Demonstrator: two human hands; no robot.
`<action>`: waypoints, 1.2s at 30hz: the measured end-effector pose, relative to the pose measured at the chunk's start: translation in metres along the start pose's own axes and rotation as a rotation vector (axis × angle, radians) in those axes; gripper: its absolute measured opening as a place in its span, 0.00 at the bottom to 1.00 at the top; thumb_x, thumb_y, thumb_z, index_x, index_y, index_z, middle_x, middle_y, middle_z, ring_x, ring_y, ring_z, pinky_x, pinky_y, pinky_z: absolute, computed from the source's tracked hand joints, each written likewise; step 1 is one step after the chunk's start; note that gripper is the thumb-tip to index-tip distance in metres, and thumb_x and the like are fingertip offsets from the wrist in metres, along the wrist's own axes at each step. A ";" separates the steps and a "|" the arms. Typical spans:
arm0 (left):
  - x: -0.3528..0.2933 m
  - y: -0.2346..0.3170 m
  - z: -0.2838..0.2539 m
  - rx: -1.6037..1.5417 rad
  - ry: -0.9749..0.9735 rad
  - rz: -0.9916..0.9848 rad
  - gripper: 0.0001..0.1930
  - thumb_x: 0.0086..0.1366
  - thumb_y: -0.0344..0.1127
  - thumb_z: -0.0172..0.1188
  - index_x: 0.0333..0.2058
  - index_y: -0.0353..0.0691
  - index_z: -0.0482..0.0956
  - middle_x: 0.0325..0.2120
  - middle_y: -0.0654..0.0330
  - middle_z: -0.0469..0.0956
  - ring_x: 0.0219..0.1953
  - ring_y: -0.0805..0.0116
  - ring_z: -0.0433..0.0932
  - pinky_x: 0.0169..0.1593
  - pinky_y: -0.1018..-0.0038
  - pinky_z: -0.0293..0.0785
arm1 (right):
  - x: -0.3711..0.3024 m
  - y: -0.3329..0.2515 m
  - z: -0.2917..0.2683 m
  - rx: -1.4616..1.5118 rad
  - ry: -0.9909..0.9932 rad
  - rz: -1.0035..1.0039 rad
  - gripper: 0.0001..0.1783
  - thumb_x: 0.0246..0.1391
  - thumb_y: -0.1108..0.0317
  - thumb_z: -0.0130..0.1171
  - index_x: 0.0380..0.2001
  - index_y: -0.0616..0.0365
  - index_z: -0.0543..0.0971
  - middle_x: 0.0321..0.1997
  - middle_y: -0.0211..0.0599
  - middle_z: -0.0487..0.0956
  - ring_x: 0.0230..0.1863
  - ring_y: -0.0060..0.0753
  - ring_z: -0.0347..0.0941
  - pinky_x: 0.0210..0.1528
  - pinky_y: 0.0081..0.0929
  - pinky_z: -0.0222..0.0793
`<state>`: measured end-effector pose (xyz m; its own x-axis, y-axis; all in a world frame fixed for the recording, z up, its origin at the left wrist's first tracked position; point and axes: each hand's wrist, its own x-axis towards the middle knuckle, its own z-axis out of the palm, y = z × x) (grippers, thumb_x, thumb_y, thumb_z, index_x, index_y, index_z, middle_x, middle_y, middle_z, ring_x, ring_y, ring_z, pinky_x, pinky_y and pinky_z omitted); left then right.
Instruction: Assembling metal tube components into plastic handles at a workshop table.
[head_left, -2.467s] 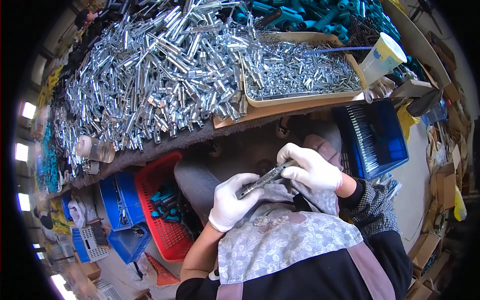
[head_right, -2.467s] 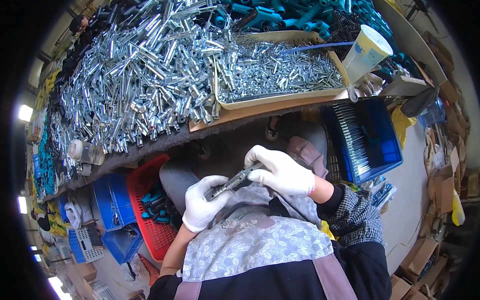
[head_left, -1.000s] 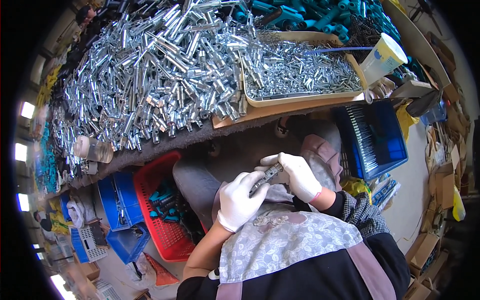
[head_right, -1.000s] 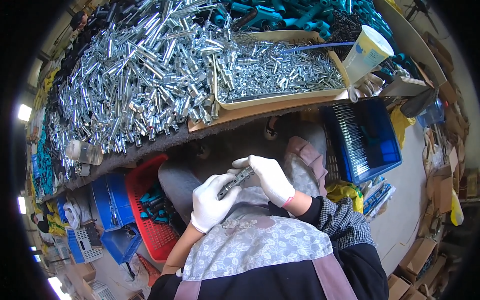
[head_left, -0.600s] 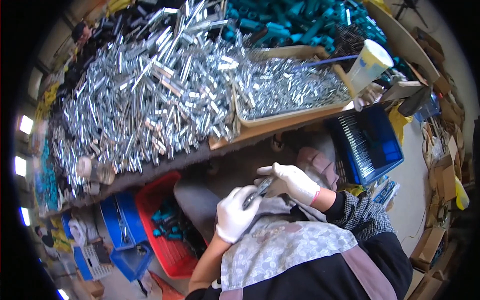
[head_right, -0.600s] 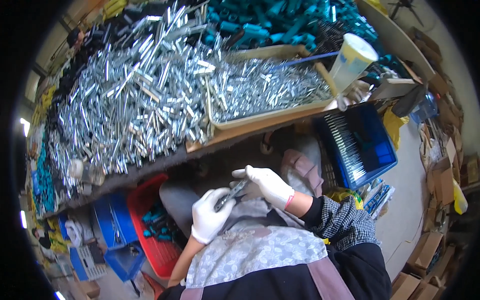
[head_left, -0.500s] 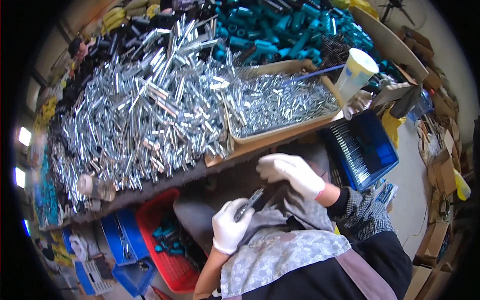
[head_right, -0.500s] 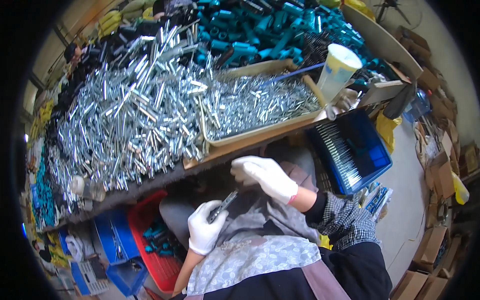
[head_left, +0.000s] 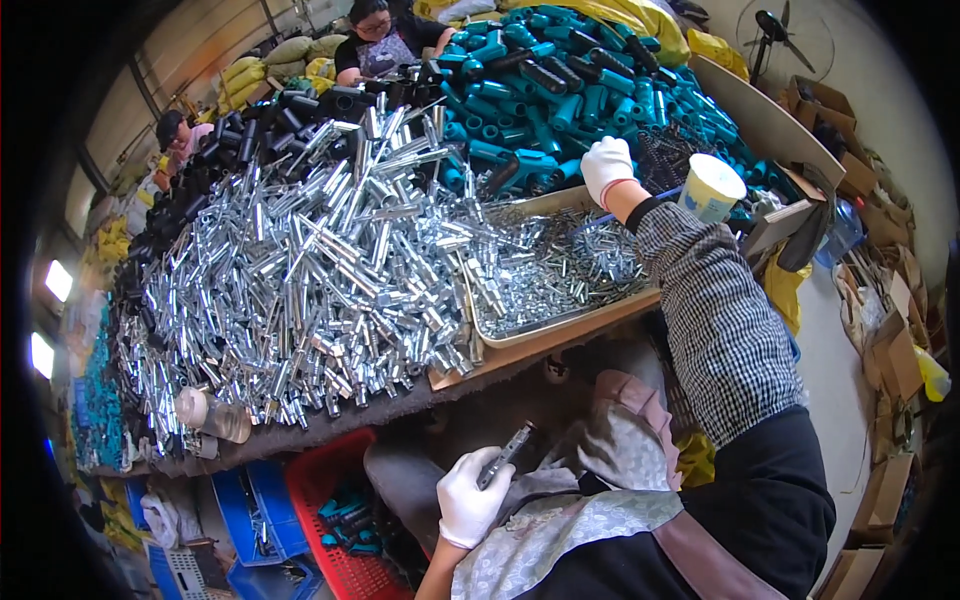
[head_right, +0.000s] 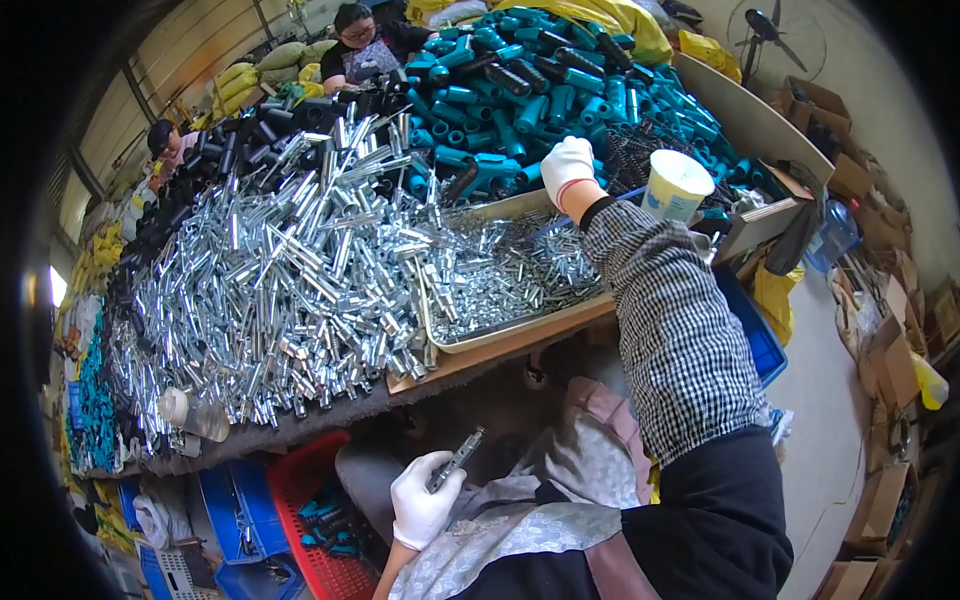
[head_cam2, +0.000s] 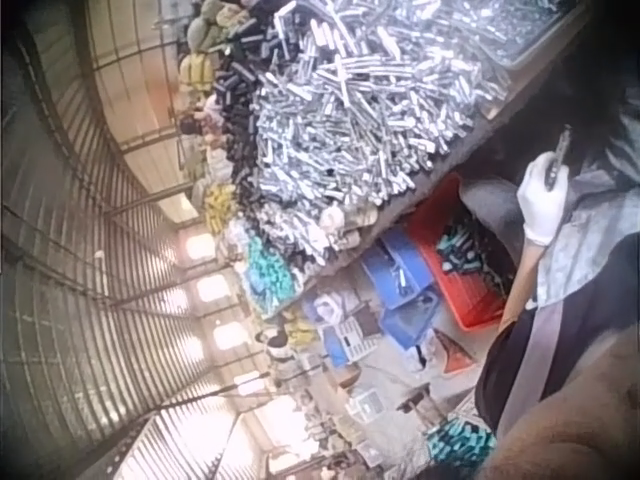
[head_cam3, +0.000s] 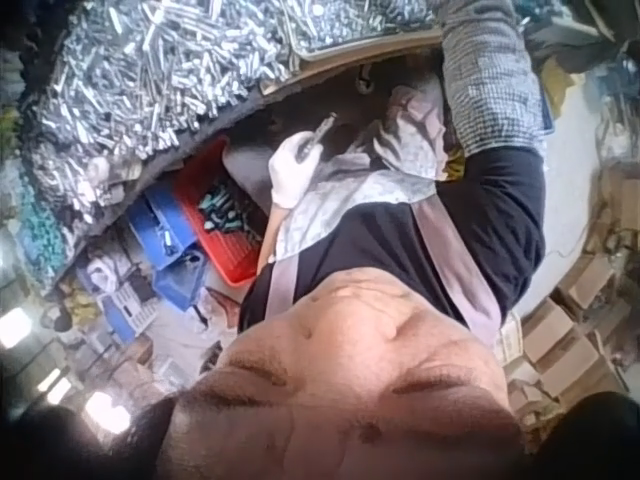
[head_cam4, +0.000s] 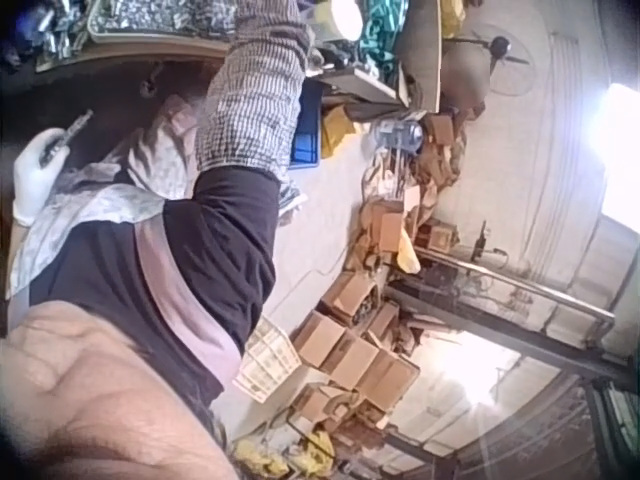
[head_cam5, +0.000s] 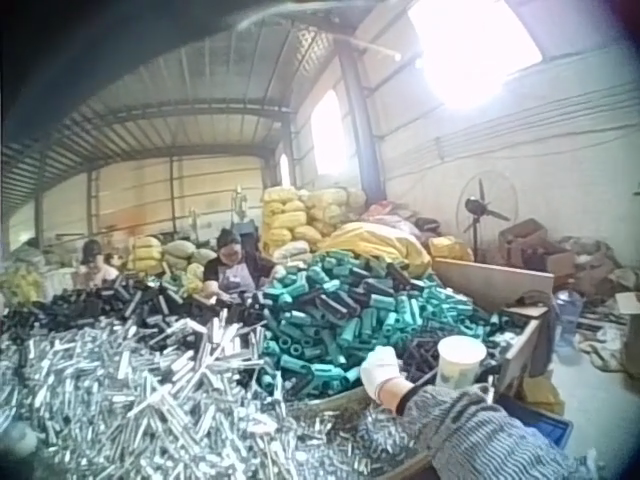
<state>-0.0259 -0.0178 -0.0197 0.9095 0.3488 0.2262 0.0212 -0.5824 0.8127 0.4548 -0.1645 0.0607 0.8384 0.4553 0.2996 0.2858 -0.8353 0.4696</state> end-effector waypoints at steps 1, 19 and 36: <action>0.001 0.000 -0.001 0.003 -0.001 0.008 0.11 0.54 0.29 0.70 0.37 0.35 0.83 0.30 0.49 0.81 0.29 0.53 0.82 0.36 0.66 0.78 | 0.005 -0.006 0.003 -0.070 -0.034 -0.012 0.11 0.58 0.65 0.57 0.38 0.48 0.87 0.43 0.32 0.84 0.48 0.37 0.78 0.45 0.34 0.72; 0.020 0.012 -0.024 -0.049 0.012 0.044 0.13 0.54 0.28 0.70 0.39 0.35 0.82 0.29 0.51 0.81 0.30 0.56 0.82 0.36 0.68 0.77 | -0.242 0.001 -0.119 1.839 -0.709 -0.152 0.16 0.50 0.72 0.61 0.43 0.64 0.78 0.34 0.32 0.79 0.30 0.20 0.76 0.35 0.17 0.73; 0.009 0.005 -0.039 -0.001 -0.152 0.218 0.14 0.52 0.29 0.71 0.39 0.37 0.82 0.30 0.53 0.82 0.29 0.55 0.83 0.34 0.68 0.78 | -0.291 -0.020 -0.083 1.975 -0.867 0.074 0.18 0.51 0.66 0.66 0.43 0.64 0.75 0.43 0.41 0.80 0.37 0.24 0.79 0.40 0.21 0.79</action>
<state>-0.0337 0.0109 0.0073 0.9446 0.1009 0.3123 -0.1819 -0.6310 0.7542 0.1662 -0.2551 0.0333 0.6492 0.6759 -0.3489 -0.2458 -0.2476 -0.9371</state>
